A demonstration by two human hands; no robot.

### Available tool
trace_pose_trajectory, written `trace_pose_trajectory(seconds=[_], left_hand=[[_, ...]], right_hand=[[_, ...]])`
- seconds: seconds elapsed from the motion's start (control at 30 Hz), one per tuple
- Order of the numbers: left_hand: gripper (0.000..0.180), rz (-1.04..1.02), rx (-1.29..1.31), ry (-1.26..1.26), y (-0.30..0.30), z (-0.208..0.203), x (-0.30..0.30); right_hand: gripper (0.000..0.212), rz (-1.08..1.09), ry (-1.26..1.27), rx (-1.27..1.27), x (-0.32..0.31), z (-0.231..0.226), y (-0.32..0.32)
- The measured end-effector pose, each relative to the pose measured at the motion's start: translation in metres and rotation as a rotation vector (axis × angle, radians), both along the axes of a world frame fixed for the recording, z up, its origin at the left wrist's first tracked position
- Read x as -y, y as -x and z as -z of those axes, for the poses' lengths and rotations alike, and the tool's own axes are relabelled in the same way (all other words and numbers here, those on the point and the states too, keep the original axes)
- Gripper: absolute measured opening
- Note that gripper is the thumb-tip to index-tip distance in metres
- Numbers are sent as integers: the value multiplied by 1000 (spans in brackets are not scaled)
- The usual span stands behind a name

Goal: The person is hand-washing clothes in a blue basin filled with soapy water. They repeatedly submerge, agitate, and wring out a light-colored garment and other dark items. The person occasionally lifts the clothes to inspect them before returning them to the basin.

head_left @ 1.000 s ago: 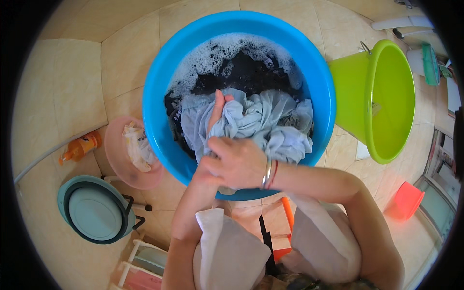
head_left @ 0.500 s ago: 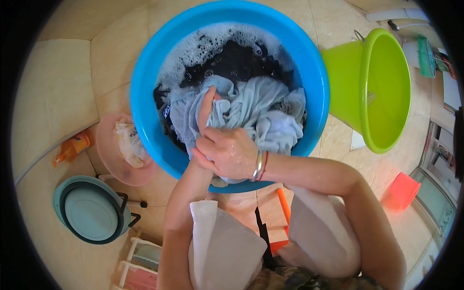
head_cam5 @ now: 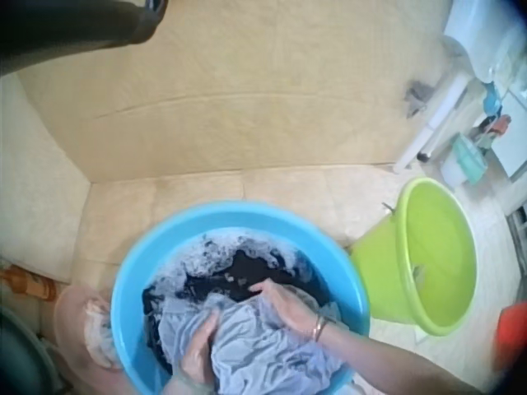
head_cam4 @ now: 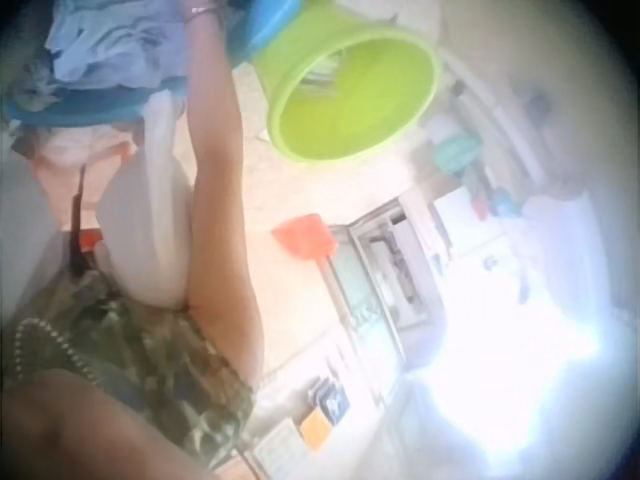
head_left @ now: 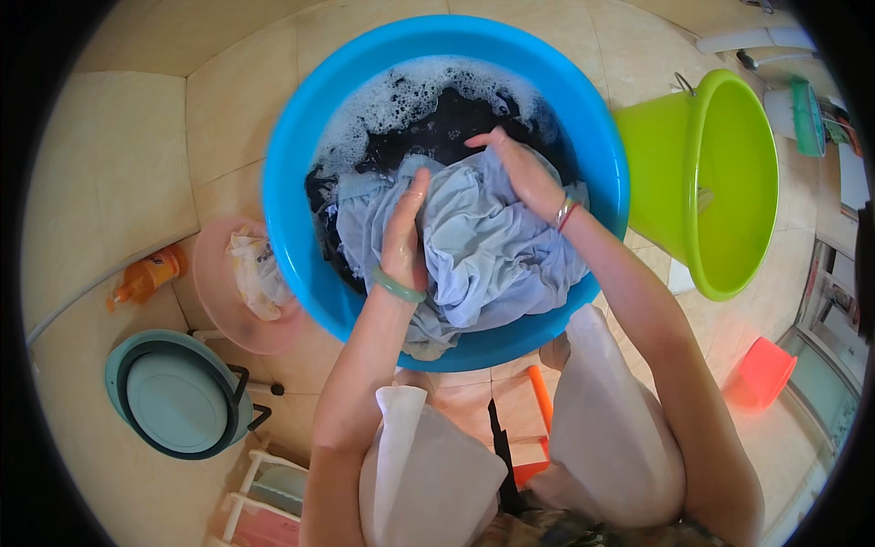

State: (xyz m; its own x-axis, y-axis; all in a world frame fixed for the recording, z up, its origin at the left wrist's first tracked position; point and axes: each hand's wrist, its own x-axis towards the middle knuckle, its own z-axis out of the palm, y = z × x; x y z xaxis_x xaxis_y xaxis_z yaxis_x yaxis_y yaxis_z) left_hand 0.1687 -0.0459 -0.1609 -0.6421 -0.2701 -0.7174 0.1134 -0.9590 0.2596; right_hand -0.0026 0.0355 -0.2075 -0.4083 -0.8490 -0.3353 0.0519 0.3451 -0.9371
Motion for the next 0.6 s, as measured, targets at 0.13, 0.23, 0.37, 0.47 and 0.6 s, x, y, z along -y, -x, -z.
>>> trace_pose_trajectory(seconds=[0.13,0.23,0.37,0.47,0.6], left_hand=[[30,-5,-73,-120,-18,30,18],[29,46,93,-40,-9,30,16],[32,42,5,68,-11,26,0],[30,19,209,223,7,2,-27],[24,117,494,619,23,-33,-18]], right_hand=[[26,-271,276,-544,-19,-69,-68],[22,-332,404,-678,-21,-104,-109],[17,-324,578,-823,-5,-86,-110],[11,-348,475,-979,12,-45,-65],[34,182,175,-578,20,-29,2]])
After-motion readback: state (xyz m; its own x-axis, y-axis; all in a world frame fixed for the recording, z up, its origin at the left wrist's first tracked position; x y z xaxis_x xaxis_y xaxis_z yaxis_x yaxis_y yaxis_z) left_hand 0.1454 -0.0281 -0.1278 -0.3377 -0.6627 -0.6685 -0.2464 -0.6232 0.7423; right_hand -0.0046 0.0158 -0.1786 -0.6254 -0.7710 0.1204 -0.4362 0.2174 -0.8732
